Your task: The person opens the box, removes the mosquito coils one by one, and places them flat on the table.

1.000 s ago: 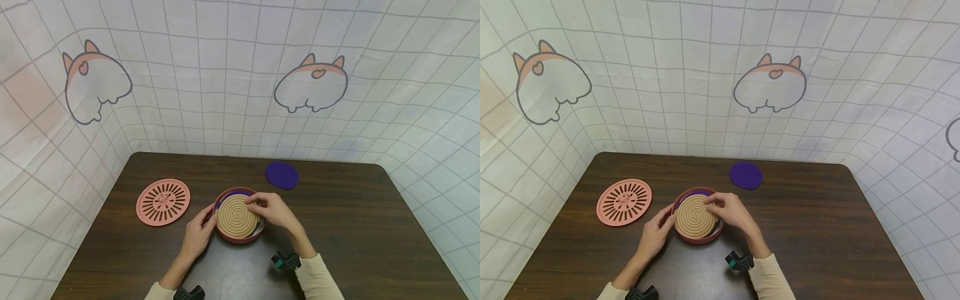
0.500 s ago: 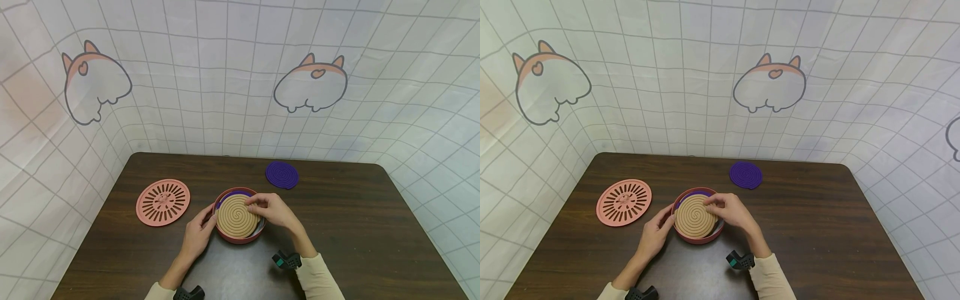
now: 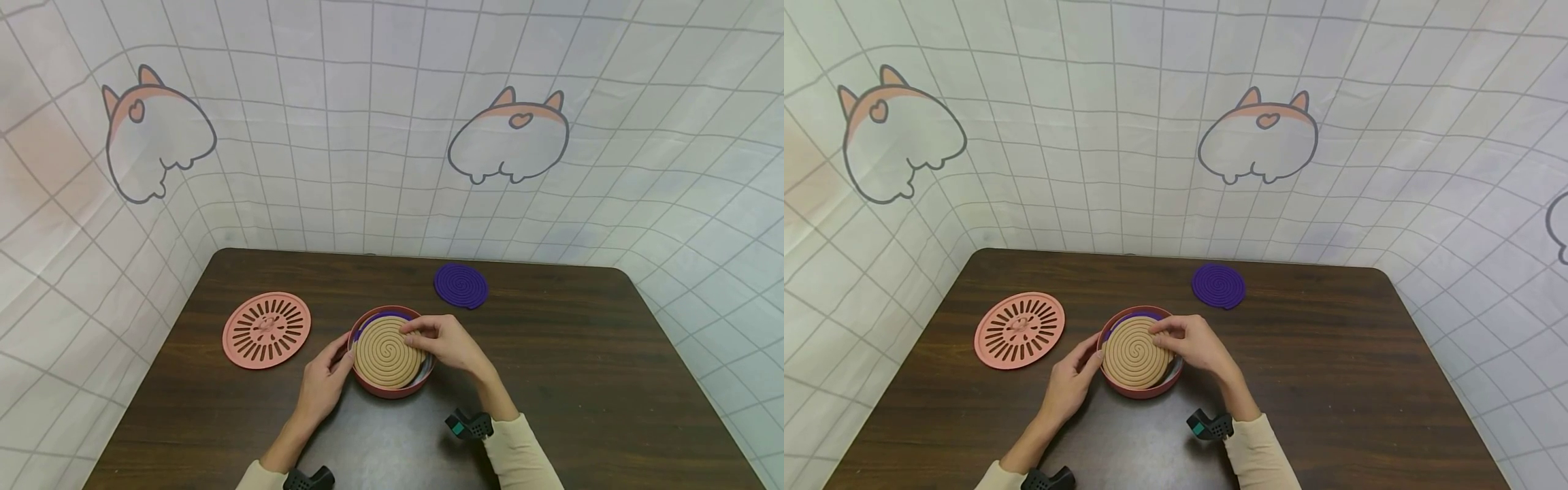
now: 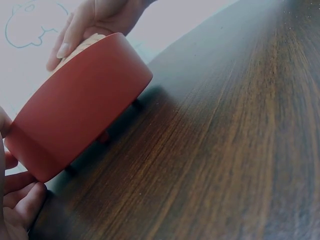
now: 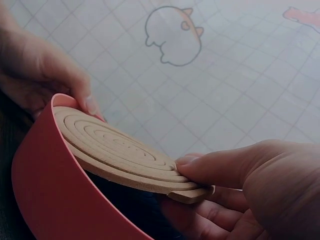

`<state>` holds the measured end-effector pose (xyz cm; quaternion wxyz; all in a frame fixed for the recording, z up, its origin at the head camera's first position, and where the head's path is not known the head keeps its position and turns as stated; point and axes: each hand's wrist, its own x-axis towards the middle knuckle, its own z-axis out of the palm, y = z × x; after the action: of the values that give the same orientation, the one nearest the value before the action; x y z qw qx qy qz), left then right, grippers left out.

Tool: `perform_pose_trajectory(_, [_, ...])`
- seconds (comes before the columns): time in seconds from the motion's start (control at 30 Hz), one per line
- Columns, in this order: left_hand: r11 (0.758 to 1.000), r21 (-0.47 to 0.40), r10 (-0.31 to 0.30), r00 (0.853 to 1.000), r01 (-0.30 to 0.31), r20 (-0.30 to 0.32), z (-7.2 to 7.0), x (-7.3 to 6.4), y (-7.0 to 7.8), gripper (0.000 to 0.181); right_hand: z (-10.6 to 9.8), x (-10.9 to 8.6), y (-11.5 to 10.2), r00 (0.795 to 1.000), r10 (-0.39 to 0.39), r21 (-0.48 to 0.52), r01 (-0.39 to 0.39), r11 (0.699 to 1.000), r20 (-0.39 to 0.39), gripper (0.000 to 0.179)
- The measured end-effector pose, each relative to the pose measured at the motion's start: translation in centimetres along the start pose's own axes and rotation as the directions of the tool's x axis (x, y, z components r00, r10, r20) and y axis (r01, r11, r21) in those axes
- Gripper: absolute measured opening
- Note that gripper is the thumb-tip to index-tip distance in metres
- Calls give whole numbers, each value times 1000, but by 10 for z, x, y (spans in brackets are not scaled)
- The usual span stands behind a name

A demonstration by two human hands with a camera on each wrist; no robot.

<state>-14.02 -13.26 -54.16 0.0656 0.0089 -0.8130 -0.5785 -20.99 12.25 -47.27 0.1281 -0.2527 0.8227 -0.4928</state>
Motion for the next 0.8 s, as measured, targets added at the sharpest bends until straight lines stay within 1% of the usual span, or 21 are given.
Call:
perform_pose_trajectory(0.13, [1000, 2, 1, 1000, -1, 2, 0, 0, 0, 41, 0, -1, -4, 1000, 10, -1, -10, 1000, 7, 24])
perform_pose_trajectory(0.27, [1000, 0, 1, 1000, -1, 4, 0, 0, 0, 41, -3, -5, -25, 1000, 10, 1, -10, 1000, 15, 23])
perform_pose_trajectory(0.37, [1000, 2, 2, 1000, -2, 4, 0, 0, 0, 41, -5, -9, -37, 1000, -14, 9, 14, 1000, 14, 20])
perform_pose_trajectory(0.5, [1000, 2, 5, 1000, -5, 5, 0, 0, -1, 41, -4, -9, -37, 1000, -18, 22, 18, 1000, 10, 20])
perform_pose_trajectory(0.63, [1000, -6, 1, 1000, -1, 7, -1, 1, -1, 41, -4, -9, -38, 1000, 5, 29, -5, 1000, 4, 21])
perform_pose_trajectory(0.8, [1000, -10, -6, 1000, 6, 8, -1, 0, -1, 41, -3, -9, -39, 1000, 2, 32, -2, 999, -1, 21])
